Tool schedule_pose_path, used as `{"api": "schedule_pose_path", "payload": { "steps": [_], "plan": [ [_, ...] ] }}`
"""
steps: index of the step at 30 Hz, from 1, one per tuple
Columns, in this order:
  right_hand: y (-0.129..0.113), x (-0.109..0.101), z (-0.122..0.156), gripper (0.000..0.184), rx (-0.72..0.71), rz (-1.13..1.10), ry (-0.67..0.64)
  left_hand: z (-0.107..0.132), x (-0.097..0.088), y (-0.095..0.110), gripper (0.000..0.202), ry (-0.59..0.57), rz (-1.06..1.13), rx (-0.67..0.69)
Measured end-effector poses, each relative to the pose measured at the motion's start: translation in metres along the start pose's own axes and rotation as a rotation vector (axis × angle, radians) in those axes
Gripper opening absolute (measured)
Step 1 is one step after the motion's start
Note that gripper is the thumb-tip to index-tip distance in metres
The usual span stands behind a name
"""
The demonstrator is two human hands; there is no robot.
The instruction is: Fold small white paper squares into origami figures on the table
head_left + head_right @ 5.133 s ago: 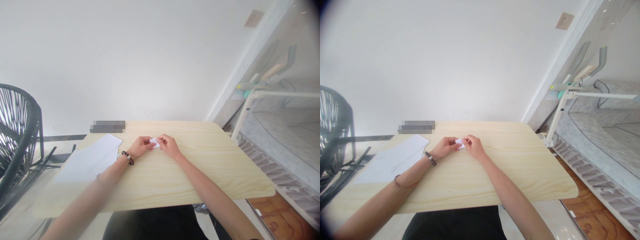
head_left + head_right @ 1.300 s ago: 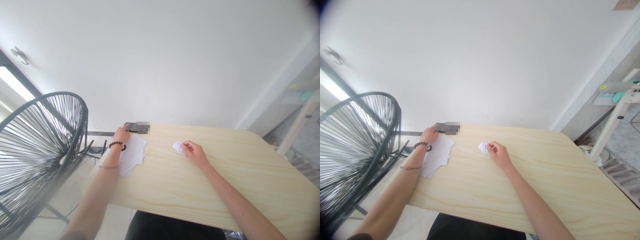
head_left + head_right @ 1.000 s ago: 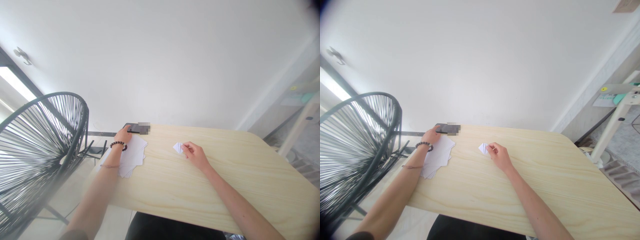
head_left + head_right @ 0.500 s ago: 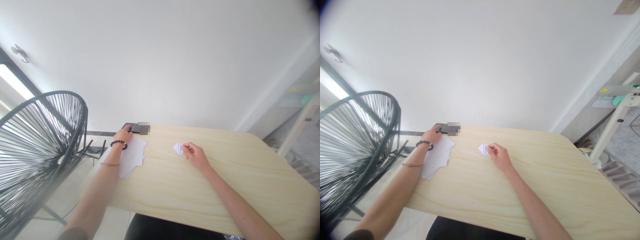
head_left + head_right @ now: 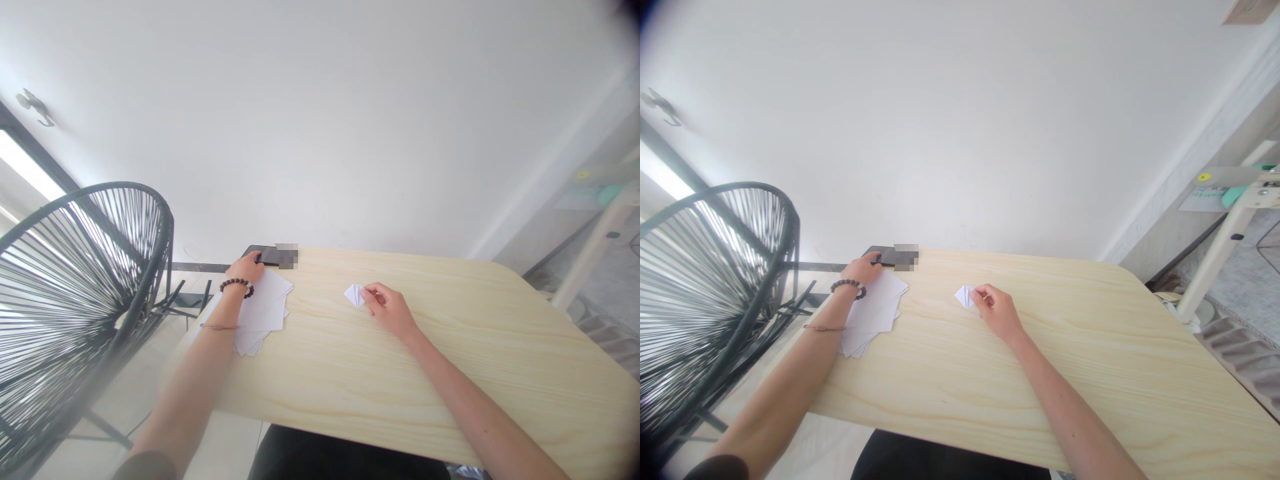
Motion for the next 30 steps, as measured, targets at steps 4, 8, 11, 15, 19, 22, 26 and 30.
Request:
{"api": "schedule_pose_path", "payload": {
  "steps": [4,8,11,15,19,22,26,30],
  "plan": [
    [-0.001,-0.001,0.000,0.031,-0.005,-0.009,0.003,0.003,-0.002,-0.001,0.049,0.008,0.000,-0.025],
    [-0.003,-0.001,0.000,0.030,-0.014,-0.029,0.000,0.006,-0.004,-0.001,0.052,0.017,-0.009,-0.056],
    [-0.003,0.000,0.000,0.029,-0.014,-0.031,-0.003,0.008,-0.005,0.001,0.052,0.035,-0.013,-0.054],
    [-0.003,0.000,0.000,0.030,-0.017,-0.028,-0.003,0.009,-0.007,0.016,0.050,0.045,-0.001,0.089],
    [-0.004,0.000,0.001,0.030,-0.019,-0.030,-0.008,0.012,-0.007,0.036,0.050,0.040,-0.022,0.260],
    [-0.003,0.000,0.001,0.031,-0.014,-0.026,-0.005,0.014,-0.005,0.039,0.047,0.006,-0.033,0.297],
    [-0.002,0.000,0.000,0.031,-0.022,-0.023,-0.004,0.013,-0.010,0.026,0.042,0.061,-0.018,0.201],
    [-0.002,0.000,0.000,0.032,-0.029,-0.021,0.001,0.015,-0.014,0.026,0.038,0.076,0.003,0.170]
  ]
}}
Point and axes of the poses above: each hand's wrist, its own z-axis away from the middle knuckle, its own x-axis out of the palm, y = z × x, the point moved 9 cm from there along -z, towards the middle knuckle, and after that the axes turned 3 degrees about x, right-handed, at the moved point
